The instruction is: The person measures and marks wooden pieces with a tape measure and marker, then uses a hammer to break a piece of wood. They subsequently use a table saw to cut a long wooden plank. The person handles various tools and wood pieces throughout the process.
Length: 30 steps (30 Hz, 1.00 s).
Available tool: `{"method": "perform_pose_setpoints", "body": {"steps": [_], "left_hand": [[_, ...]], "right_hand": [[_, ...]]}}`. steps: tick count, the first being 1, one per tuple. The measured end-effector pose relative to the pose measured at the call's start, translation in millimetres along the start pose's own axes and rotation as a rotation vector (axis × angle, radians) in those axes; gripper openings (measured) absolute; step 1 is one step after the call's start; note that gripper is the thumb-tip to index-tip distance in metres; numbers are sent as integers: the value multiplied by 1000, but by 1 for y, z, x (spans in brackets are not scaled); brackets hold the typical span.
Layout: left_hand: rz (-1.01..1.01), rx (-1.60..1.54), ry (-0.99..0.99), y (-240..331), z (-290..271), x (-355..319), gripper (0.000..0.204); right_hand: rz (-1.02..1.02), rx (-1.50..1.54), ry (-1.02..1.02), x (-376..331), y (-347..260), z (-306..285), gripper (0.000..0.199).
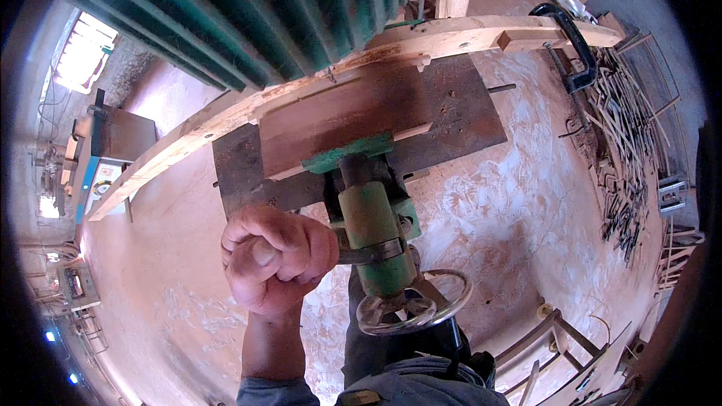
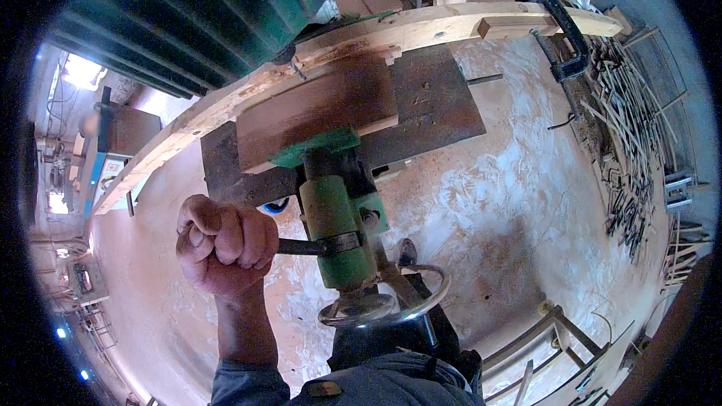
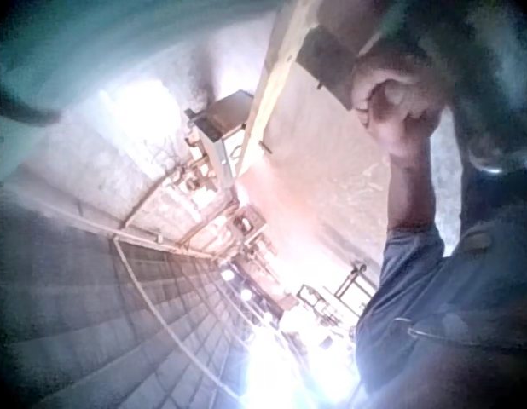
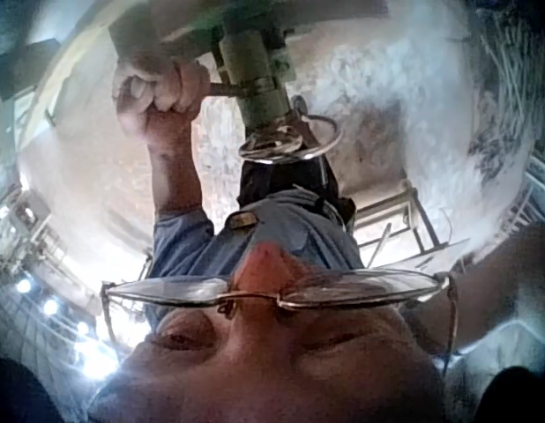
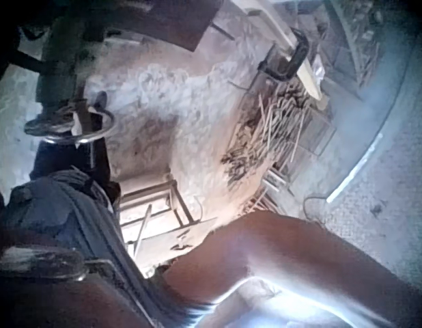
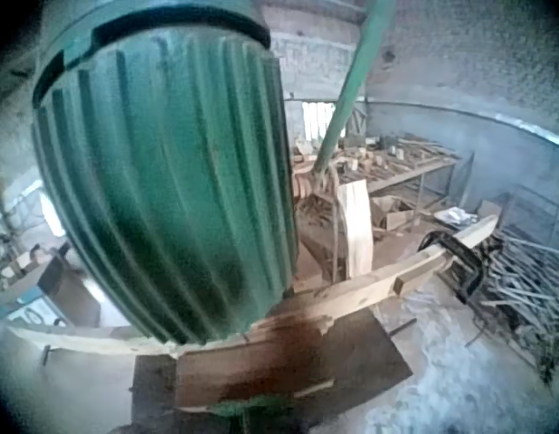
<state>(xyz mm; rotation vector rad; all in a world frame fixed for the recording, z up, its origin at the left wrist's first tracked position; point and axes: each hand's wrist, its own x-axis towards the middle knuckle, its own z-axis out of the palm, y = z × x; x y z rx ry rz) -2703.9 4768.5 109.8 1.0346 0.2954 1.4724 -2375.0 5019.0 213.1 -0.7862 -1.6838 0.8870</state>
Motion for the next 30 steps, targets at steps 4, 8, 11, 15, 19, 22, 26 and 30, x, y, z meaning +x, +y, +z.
{"method": "perform_pose_setpoints", "body": {"steps": [4, 8, 11, 15, 19, 22, 26, 30], "left_hand": [[-20, -82, 97, 5, 4, -2, 22], [-35, -47, 121, 7, 4, -4, 27], [-22, 8, 118, 4, 4, -6, 29], [8, 144, 56, 8, 0, -6, 35], [-3, 161, 54, 5, -5, -11, 47], [86, 259, 470, -11, 11, -24, 53], [-9, 590, 654, -20, -29, -87, 57], [-312, 631, 808, -43, -45, -176, 39]], "right_hand": [[3, -16, -12, -1, 0, -2, 22], [5, -8, -1, -7, 6, -3, 21], [1, -12, 2, -11, 9, -2, 21], [2, -9, -8, -14, 16, 5, 21], [9, -26, -19, -19, 25, 8, 21], [15, -37, -24, -23, 31, 7, 21], [10, -30, -39, -26, 34, 13, 21], [8, -35, -57, -26, 35, 17, 21]]}}
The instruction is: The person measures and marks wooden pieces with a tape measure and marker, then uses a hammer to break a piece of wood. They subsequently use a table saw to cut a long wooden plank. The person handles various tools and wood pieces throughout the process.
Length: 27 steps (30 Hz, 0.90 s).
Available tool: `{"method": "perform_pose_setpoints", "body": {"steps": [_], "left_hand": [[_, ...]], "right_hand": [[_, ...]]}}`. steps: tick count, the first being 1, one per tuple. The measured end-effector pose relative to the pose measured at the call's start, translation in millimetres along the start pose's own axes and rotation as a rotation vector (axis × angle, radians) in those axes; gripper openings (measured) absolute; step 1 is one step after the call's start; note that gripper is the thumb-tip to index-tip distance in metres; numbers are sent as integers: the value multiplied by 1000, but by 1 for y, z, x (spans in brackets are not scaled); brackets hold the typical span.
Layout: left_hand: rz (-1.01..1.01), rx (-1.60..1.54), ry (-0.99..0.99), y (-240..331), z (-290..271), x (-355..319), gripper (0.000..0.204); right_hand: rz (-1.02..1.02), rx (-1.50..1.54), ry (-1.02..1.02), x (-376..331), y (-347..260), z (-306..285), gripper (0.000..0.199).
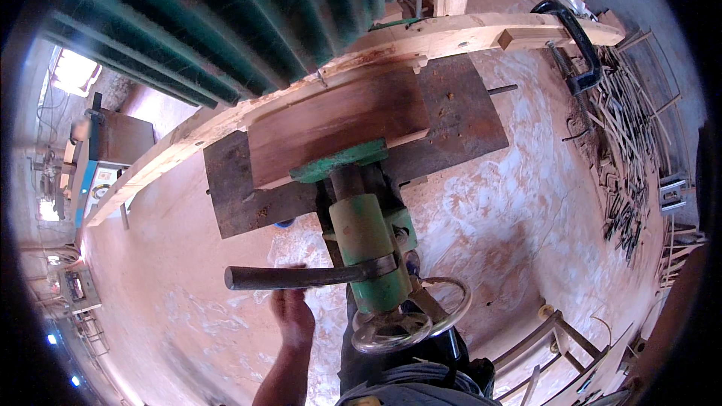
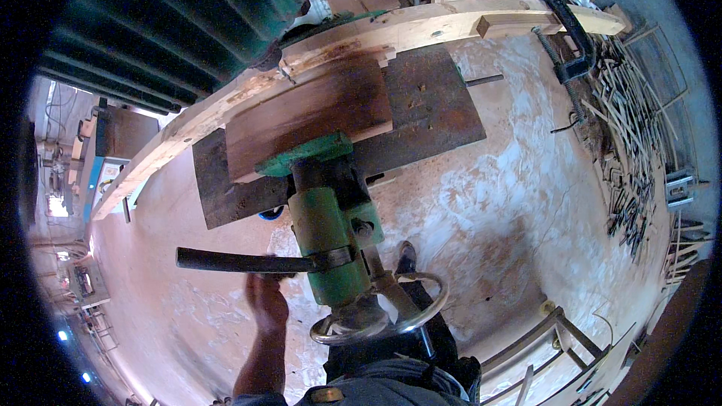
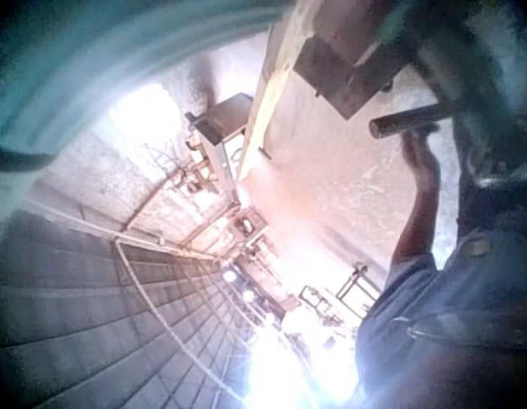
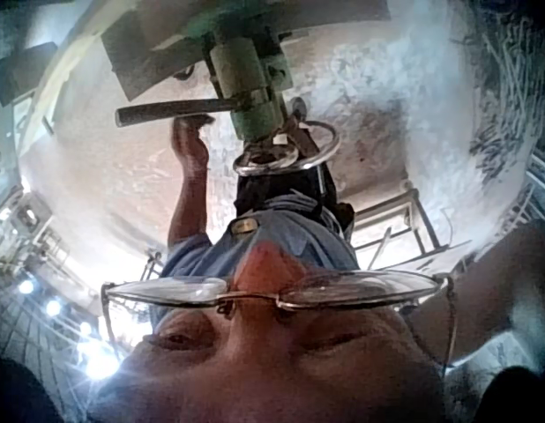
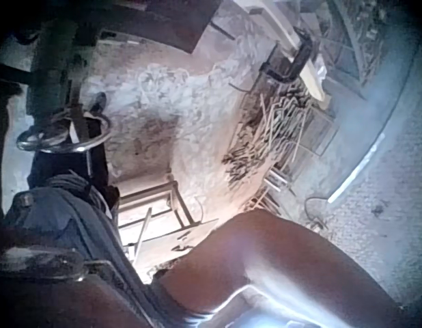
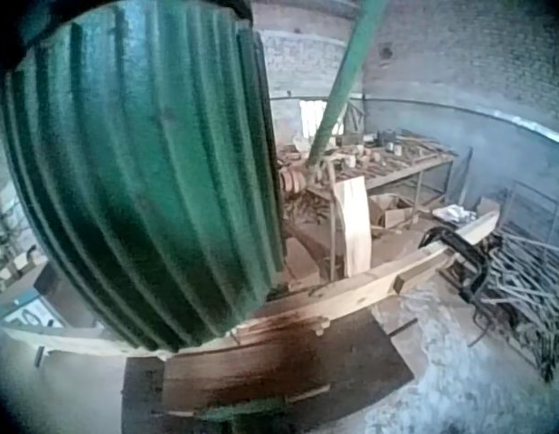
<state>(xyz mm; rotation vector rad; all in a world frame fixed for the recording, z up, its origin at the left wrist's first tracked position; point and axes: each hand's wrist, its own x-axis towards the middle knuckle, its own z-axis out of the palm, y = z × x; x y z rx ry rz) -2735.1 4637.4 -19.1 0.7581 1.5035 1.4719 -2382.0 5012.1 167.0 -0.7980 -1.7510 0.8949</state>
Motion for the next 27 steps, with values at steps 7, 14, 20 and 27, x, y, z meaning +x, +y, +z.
{"method": "perform_pose_setpoints", "body": {"steps": [7, 14, 20, 27], "left_hand": [[-30, 563, -461, -32, 4, -67, 25], [-24, 534, -605, -21, 17, -62, 33], [15, 581, -631, -22, 16, -62, 36], [57, 557, -692, -11, 24, -54, 45]], "right_hand": [[0, -3, -12, -8, 8, 6, 20], [-3, -23, -36, -16, 7, 10, 20], [2, -32, -49, -20, 12, 15, 20], [12, -33, -63, -27, 22, 22, 20]]}}
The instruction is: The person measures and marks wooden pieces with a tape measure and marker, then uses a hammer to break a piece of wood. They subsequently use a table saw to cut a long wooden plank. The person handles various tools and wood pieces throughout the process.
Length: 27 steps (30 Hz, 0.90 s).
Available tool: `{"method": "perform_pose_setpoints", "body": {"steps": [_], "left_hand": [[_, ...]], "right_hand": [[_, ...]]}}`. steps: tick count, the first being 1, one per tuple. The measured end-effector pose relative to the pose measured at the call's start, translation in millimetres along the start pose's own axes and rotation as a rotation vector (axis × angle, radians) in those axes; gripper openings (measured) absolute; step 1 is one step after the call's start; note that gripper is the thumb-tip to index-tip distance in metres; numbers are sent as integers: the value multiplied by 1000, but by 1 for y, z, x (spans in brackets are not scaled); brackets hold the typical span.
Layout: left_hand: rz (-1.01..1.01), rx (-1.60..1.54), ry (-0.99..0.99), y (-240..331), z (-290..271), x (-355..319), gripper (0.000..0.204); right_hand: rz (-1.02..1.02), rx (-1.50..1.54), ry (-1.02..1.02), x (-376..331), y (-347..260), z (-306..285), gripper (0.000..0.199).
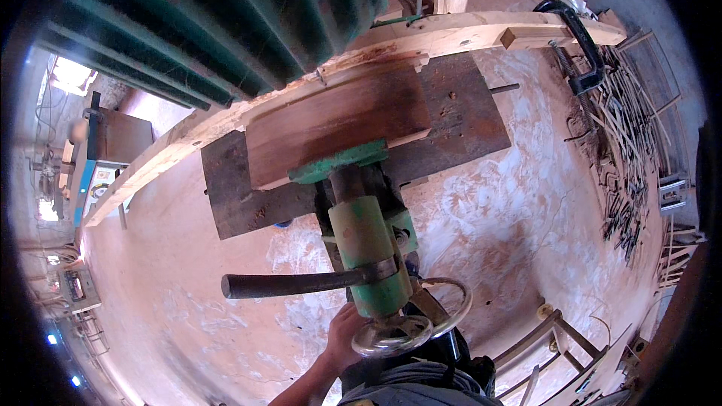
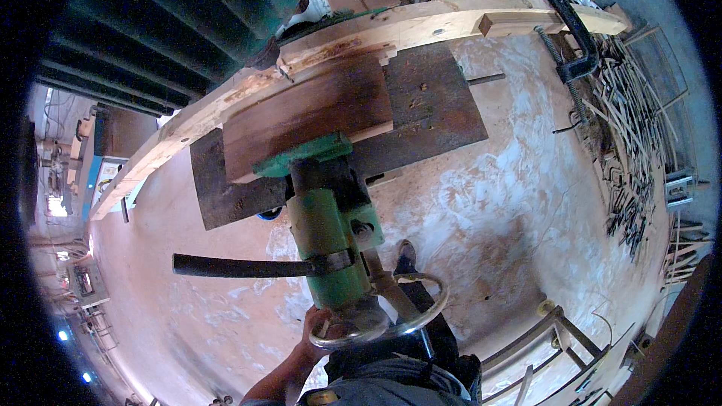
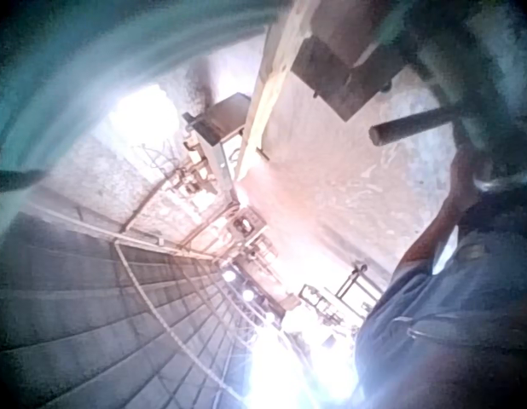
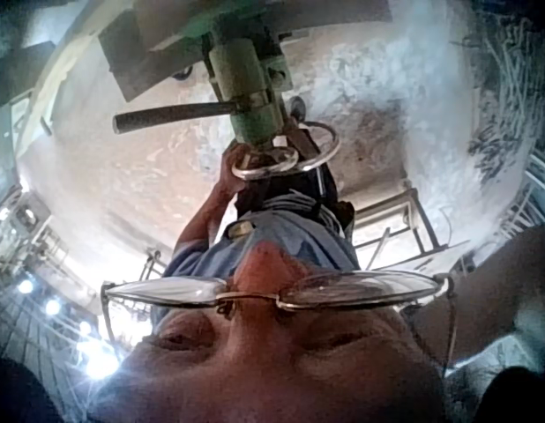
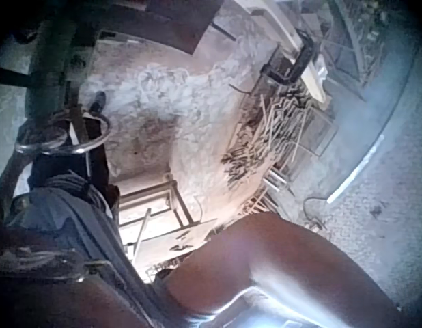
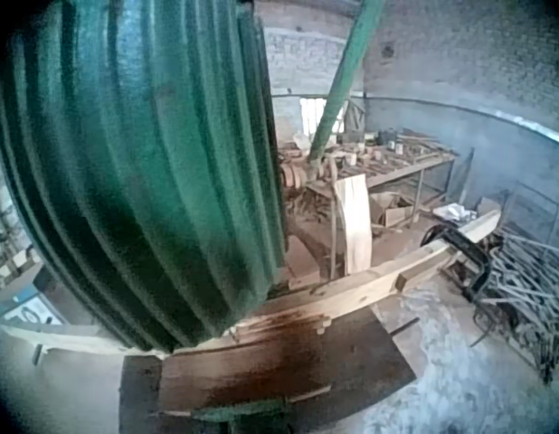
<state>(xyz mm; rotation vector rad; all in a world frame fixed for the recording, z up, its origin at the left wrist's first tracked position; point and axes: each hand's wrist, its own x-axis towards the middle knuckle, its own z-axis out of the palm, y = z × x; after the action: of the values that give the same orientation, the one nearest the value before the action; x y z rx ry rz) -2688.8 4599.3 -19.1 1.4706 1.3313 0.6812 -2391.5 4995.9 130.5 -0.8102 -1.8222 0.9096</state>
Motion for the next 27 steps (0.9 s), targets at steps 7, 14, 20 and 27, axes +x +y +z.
{"method": "perform_pose_setpoints", "body": {"steps": [7, 14, 20, 27], "left_hand": [[5, 33, -36, -2, -1, -2, 45], [-15, 93, 88, -16, 2, -14, 32], [-48, 62, 321, 2, -14, -33, 19], [-283, 136, 365, -7, -10, -108, 21]], "right_hand": [[4, -15, -8, -9, 0, 2, 20], [-56, -32, -22, -1, -36, 8, 19], [-111, -71, 0, -7, -102, -8, 19], [186, -239, -23, -136, -145, -53, 19]]}}
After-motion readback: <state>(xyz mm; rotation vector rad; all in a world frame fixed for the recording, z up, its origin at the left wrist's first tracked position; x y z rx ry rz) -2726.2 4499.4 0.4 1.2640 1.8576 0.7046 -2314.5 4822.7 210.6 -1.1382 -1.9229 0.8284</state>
